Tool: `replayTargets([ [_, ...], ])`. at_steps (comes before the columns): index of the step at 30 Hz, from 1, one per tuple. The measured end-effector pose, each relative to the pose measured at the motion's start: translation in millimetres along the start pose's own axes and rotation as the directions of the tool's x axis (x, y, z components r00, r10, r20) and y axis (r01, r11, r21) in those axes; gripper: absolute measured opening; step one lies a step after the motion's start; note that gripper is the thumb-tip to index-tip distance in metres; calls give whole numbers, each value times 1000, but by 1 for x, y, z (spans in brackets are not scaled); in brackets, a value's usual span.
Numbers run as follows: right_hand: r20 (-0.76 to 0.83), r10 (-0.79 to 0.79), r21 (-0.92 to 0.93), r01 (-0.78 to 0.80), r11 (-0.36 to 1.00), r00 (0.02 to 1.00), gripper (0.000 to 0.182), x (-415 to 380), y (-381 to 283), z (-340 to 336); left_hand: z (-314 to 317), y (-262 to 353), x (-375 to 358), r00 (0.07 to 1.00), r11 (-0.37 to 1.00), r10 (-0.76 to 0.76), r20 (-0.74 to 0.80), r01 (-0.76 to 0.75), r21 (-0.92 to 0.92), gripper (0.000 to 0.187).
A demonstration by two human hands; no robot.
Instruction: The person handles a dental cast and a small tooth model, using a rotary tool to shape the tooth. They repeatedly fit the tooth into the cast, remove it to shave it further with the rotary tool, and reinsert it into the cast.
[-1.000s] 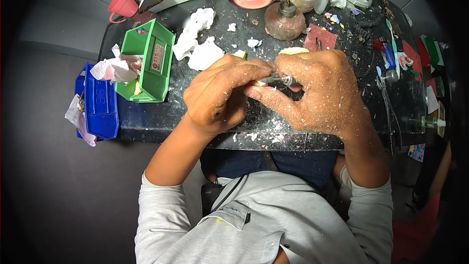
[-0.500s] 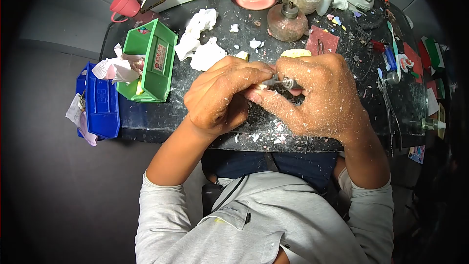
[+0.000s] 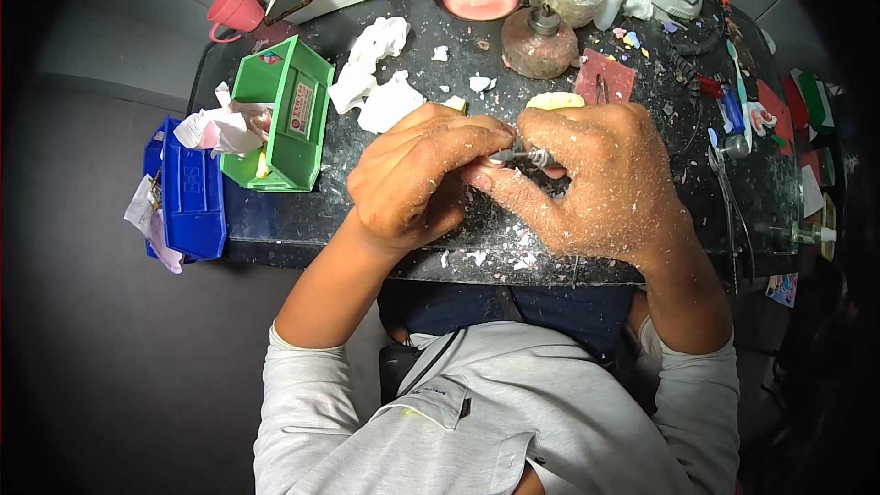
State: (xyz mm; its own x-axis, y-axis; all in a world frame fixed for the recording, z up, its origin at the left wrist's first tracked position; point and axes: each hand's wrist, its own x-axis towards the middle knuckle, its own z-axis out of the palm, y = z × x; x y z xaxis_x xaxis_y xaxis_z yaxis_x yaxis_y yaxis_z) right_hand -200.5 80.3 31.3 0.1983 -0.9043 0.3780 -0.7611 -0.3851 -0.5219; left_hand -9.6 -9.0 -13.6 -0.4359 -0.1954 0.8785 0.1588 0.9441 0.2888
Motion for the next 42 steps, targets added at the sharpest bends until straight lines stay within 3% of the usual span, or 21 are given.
replayTargets([
  [14,-33,-37,-29,37,999,999,46,0,1,3,3,2,1,999,1000,-10,-34,9,-9,39],
  [34,-83,-84,-101,76,992,993,41,-2,4,4,-1,4,2,999,999,-41,34,40,36,41],
  [42,-110,-128,-153,110,982,986,42,-3,6,5,0,0,3,999,999,14,42,-16,50,41],
])
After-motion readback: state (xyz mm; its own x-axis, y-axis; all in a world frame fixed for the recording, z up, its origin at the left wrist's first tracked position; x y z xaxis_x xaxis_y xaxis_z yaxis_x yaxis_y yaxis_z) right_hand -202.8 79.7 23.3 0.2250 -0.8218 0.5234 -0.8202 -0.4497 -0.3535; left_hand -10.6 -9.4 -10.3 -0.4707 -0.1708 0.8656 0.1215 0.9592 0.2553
